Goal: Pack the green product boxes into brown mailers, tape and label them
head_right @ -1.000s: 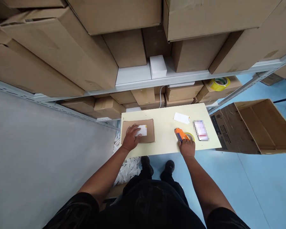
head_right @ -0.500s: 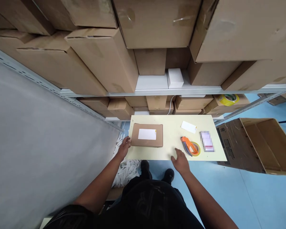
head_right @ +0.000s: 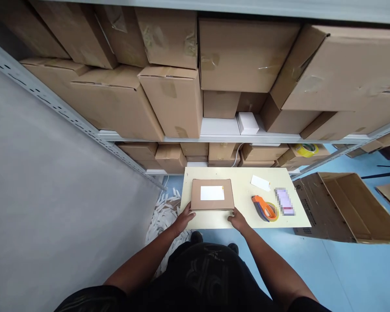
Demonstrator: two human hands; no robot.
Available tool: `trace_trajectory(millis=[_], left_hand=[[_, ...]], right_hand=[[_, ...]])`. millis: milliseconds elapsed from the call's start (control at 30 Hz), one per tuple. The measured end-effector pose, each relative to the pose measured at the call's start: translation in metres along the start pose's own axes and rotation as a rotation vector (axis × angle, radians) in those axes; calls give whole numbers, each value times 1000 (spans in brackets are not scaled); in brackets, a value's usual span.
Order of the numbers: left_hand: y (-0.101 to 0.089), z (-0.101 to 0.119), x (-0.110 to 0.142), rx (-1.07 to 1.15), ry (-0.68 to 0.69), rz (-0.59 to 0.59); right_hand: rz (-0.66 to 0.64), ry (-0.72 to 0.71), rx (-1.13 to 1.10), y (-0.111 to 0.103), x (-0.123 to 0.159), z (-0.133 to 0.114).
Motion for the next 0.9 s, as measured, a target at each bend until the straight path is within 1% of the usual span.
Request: trace_trajectory(millis=[100,167,267,333,433,600,767,833,900], left_hand=[[1,1,5,-6,-23,-80],[1,6,8,-22,-33,-115],[5,20,14,-67,-32,-157],[9,30,16,-101,-31,-155],[15,42,20,-146,-29,-110],[25,66,20,-205,32,26],[37,97,2,-276,58,171],[45,104,-8,-323,45,207],[52,107,-15,-365,39,229]], right_hand=[[60,21,12,2,12,0],[99,30,41,1,21,0],[154,11,98,-8,33,-2],[178,-27,121,-17,39,-5],[191,-92,141,-34,45,-14],[237,-215,196,-61,46,-37],[279,-258,209,-89,34,-65],[280,-250,207,-98,26,-74],[269,-231,190,-104,19,-78]])
Point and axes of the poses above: each hand's wrist, its own x-axis away from the middle knuckle, its own y-axis out of the palm, z = x × y, the point moved 3 cm from there along -x, towards the middle knuckle, and after that the axes turned 4 degrees about -y, right-handed, at the moved point
